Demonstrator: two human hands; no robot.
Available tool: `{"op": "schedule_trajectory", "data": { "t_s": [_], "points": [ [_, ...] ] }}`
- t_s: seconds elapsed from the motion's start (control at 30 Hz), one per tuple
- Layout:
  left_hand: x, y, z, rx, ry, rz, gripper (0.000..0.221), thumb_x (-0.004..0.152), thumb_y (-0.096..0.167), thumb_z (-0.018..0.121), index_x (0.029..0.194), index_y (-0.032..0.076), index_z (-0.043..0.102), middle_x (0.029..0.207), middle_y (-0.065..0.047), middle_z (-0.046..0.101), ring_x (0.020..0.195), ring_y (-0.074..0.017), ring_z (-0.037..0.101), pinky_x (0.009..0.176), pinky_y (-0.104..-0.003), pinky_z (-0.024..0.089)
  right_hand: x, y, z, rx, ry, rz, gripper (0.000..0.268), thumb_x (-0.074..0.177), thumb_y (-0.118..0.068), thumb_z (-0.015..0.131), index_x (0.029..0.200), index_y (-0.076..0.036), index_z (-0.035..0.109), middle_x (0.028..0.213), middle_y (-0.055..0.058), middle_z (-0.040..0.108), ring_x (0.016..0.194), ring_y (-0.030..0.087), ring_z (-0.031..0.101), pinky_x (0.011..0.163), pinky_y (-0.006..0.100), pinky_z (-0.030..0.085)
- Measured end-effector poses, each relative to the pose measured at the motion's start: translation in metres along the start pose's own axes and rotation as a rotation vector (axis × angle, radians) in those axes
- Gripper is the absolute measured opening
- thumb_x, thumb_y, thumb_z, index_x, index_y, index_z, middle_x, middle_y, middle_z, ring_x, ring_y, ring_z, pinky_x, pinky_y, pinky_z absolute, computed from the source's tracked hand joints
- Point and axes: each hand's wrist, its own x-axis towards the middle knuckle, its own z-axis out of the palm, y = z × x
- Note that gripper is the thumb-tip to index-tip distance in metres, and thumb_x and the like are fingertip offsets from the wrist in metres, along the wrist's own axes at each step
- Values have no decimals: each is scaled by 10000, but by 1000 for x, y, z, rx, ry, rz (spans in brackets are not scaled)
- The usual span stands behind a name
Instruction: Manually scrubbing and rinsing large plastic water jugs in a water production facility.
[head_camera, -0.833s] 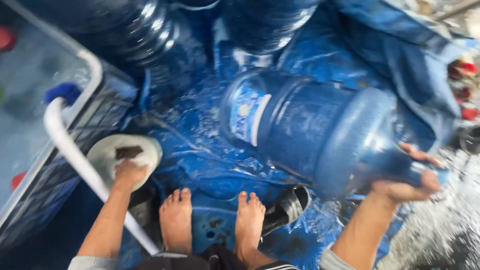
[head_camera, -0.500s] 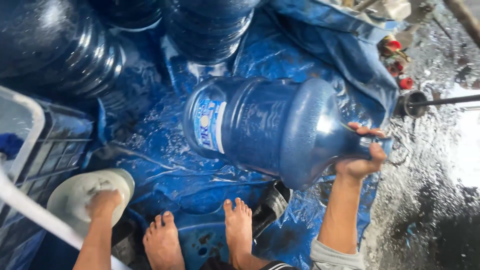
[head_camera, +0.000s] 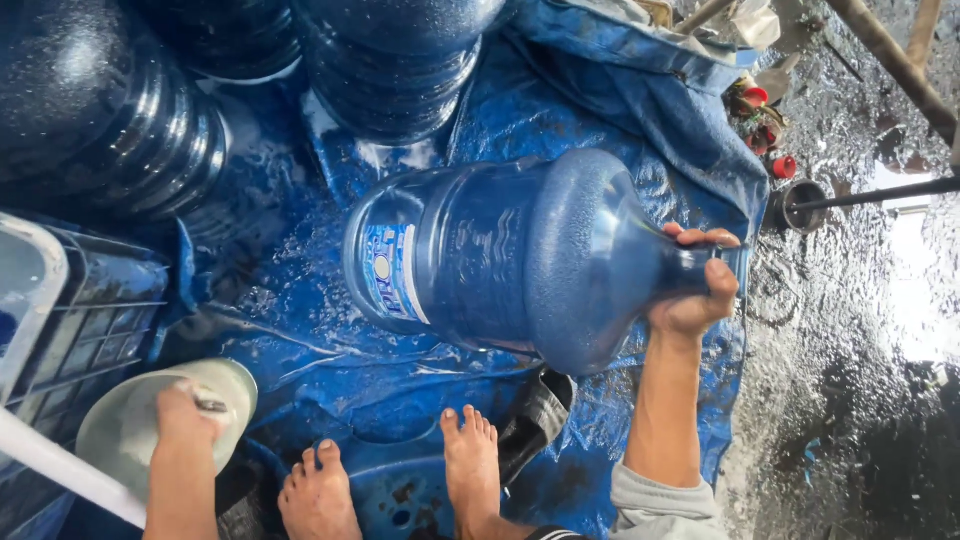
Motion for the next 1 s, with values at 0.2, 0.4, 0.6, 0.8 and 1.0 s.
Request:
{"op": "schedule_trajectory", "data": {
  "t_s": [0.2,0.4,0.6,0.8,1.0],
  "points": [
    [-105,2,-7,-185,-38,19,286,970,352,621,1169,152,575,1054,-52,642,789,-103,593,647,-262,570,3,2,6,6,19,14,313,811,-325,644,1115,-257,622,1006,9,707,1174,240,645,1132,457,476],
    [-56,-20,5,983,194,440,609,938,6,470,1450,-118,166,1398,-395,445,1247,-501,527,1042,-531,440,11,5,30,-62,58,-21,326,796,-333,648,1094,-206,610,967,12,707,1116,234,674,1087,434,509],
    [28,-34,-11,1919,53,615,557,890,283,492,1348,61,719,1317,-212,754,1284,-343,670,1043,-506,537,10,6,40,-267,180,-138,312,800,-395,639,1046,-205,611,912,96,710,1024,271,732,1035,394,577],
    [-107,-12,4,1560,477,840,635,921,384,677,1434,24,578,1280,-335,592,1128,-471,580,916,-538,436,15,4,11,-18,57,-13,300,809,-330,663,1078,-200,648,960,19,722,1121,237,668,1102,436,498],
    [-65,-27,-5,1538,510,707,784,763,191,727,1511,47,541,1518,-398,319,1312,-641,304,990,-717,214,22,4,14,-28,77,-32,302,819,-344,649,1068,-173,657,940,17,724,1066,221,681,1062,411,515]
  ]
}}
